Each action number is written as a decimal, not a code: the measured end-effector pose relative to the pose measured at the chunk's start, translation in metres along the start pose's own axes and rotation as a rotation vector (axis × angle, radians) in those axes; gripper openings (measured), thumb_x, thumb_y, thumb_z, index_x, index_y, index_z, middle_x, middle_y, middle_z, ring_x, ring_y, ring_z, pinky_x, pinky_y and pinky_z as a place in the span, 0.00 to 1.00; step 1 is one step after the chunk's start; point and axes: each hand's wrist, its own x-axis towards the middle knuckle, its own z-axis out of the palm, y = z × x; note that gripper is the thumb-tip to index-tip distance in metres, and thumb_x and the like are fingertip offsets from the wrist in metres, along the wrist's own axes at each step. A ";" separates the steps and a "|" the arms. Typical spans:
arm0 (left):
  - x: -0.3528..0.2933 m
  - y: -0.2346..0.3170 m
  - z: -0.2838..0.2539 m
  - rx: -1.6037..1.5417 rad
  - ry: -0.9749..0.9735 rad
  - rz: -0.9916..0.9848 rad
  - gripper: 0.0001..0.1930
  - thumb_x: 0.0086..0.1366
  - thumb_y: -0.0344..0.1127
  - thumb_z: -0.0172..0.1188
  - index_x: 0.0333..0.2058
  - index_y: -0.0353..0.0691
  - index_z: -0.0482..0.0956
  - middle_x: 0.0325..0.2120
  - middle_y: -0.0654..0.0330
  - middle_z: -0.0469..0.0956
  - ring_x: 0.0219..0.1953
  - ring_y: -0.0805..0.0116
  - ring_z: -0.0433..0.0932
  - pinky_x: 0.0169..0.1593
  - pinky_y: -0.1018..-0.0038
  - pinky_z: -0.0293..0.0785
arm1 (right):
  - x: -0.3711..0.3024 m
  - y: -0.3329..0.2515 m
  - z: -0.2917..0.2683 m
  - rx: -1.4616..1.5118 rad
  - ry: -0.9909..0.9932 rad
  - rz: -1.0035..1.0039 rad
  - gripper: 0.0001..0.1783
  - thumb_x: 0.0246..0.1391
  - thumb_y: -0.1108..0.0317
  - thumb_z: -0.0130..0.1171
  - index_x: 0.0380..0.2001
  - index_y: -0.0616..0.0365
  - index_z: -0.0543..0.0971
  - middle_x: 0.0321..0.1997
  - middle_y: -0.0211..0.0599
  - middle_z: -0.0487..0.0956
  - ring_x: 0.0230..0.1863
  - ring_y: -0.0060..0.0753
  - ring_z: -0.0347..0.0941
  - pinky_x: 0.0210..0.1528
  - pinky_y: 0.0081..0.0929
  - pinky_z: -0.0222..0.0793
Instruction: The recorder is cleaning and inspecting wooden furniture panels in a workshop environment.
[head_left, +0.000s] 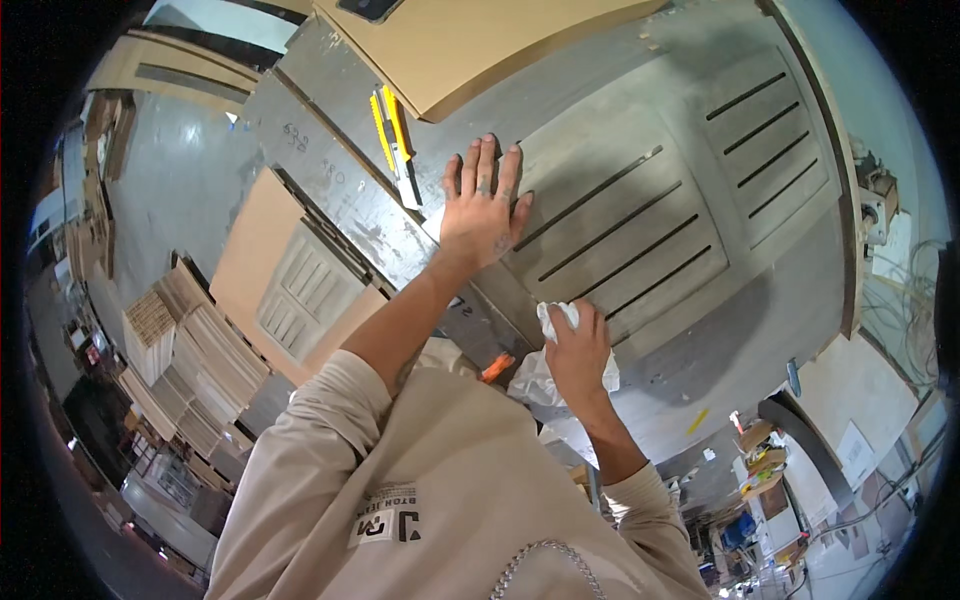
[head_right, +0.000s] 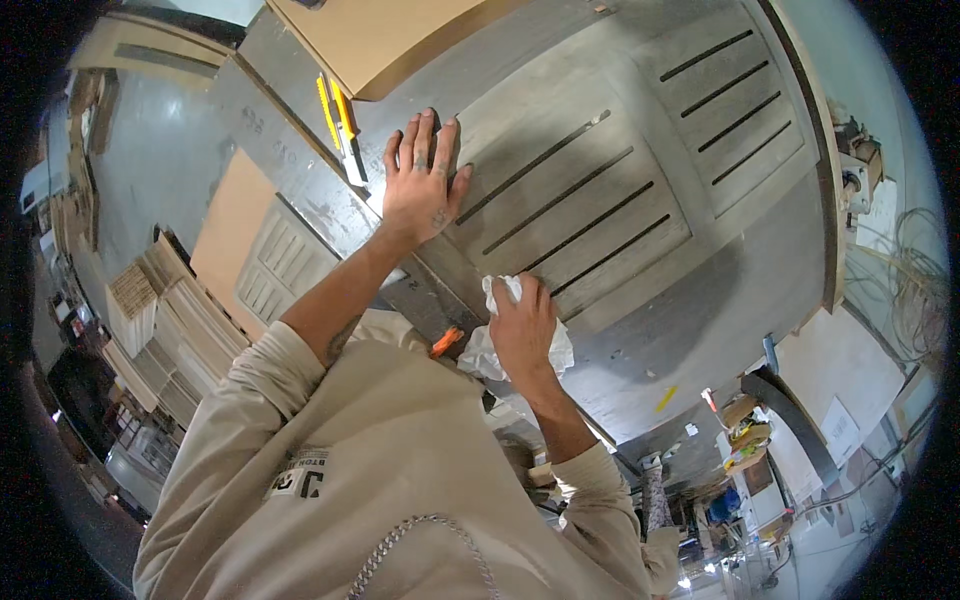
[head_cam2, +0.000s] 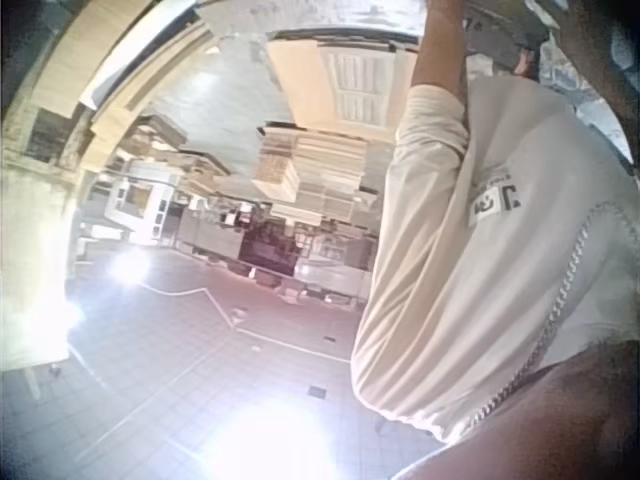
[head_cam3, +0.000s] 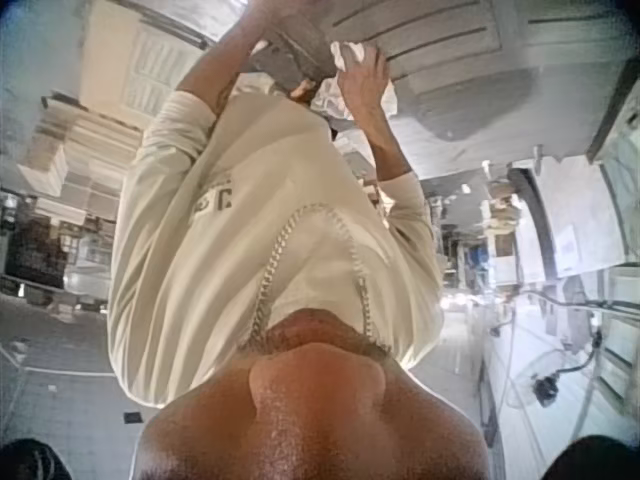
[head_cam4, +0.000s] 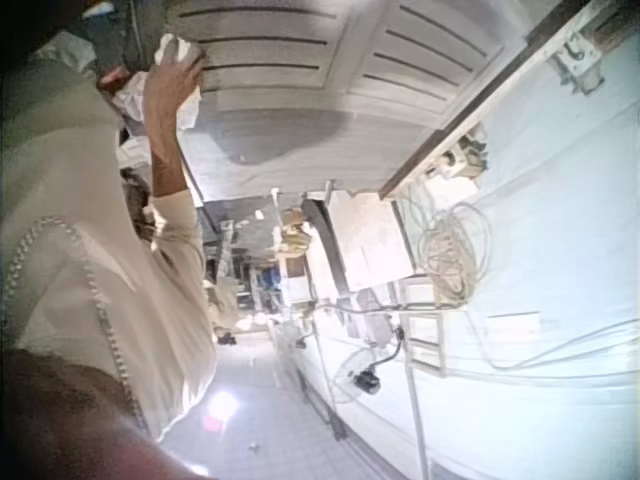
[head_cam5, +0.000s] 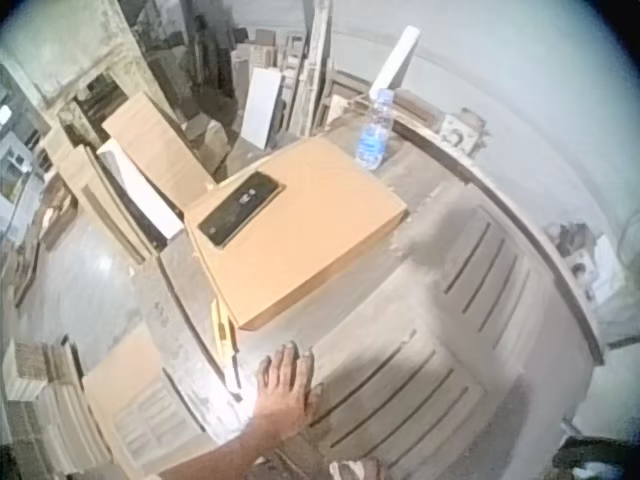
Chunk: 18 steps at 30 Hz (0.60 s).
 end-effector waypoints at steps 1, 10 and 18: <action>0.000 -0.001 0.000 0.002 0.008 0.006 0.33 0.65 0.45 0.53 0.65 0.39 0.56 0.65 0.41 0.53 0.66 0.45 0.52 0.67 0.48 0.44 | 0.003 0.002 -0.002 -0.007 -0.050 -0.022 0.23 0.38 0.70 0.67 0.43 0.52 0.77 0.46 0.43 0.69 0.48 0.49 0.69 0.43 0.45 0.70; -0.001 -0.002 0.004 0.006 0.036 0.021 0.33 0.65 0.46 0.53 0.64 0.40 0.56 0.64 0.42 0.54 0.66 0.46 0.54 0.66 0.48 0.47 | 0.042 0.009 -0.021 -0.029 -0.334 -0.095 0.16 0.39 0.73 0.62 0.36 0.56 0.75 0.33 0.46 0.75 0.36 0.52 0.75 0.36 0.45 0.72; -0.001 -0.003 0.003 0.015 0.040 0.027 0.33 0.65 0.47 0.53 0.65 0.41 0.57 0.63 0.43 0.55 0.66 0.47 0.54 0.66 0.48 0.47 | 0.059 -0.023 -0.007 -0.018 -0.302 0.000 0.14 0.43 0.73 0.59 0.36 0.60 0.73 0.35 0.48 0.74 0.36 0.53 0.75 0.36 0.46 0.73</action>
